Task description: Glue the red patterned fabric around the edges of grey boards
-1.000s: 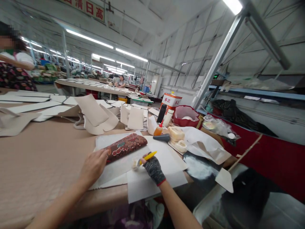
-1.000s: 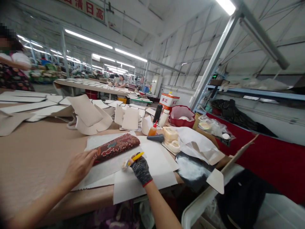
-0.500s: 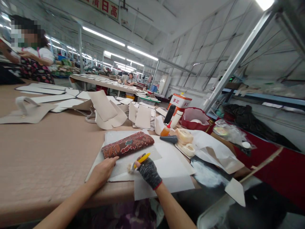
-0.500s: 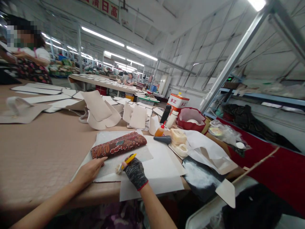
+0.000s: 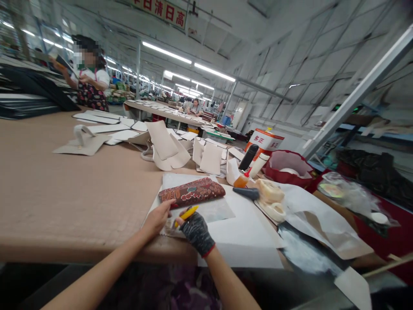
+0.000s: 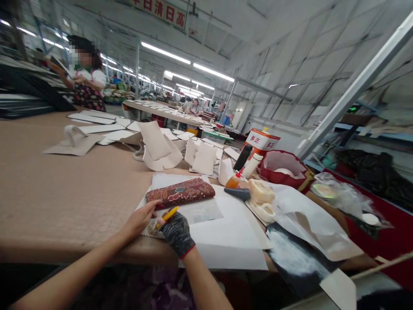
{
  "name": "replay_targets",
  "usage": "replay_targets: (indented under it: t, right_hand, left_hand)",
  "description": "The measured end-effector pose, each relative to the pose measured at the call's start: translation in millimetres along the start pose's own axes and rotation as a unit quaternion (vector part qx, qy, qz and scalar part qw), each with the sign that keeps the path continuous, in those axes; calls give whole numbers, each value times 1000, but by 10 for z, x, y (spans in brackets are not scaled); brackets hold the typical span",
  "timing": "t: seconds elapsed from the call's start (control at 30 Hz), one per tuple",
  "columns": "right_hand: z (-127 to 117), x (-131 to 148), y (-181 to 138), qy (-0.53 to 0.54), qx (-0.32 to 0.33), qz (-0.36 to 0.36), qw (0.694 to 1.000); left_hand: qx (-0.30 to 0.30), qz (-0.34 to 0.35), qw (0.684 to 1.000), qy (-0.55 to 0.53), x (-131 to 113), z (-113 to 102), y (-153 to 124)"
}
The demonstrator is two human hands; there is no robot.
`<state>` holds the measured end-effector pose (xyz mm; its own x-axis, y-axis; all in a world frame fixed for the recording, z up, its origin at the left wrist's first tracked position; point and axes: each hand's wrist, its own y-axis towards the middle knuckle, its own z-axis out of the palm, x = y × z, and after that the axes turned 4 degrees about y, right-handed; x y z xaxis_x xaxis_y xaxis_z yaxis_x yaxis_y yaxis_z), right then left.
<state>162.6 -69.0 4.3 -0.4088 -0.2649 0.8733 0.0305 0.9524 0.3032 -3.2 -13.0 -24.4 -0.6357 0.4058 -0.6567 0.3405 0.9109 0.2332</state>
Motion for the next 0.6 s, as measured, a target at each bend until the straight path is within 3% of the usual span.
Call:
replay_targets:
  t: [0.13, 0.27, 0.37, 0.5, 0.6]
  right_hand:
    - [-60, 80, 63, -126, -8, 15, 992]
    - [-11, 168, 65, -39, 23, 1, 999]
    - [96, 238, 35, -77, 52, 12, 996]
    - [138, 249, 40, -41, 32, -7, 999]
    - [62, 136, 94, -74, 13, 3, 997]
  left_hand:
    - [-6, -21, 998, -61, 51, 15, 17]
    - [-14, -23, 996, -80, 59, 23, 20]
    - [-7, -29, 996, -88, 40, 5, 16]
    - [-14, -29, 998, -46, 24, -16, 4]
    - [1, -38, 999, -6, 6, -15, -14]
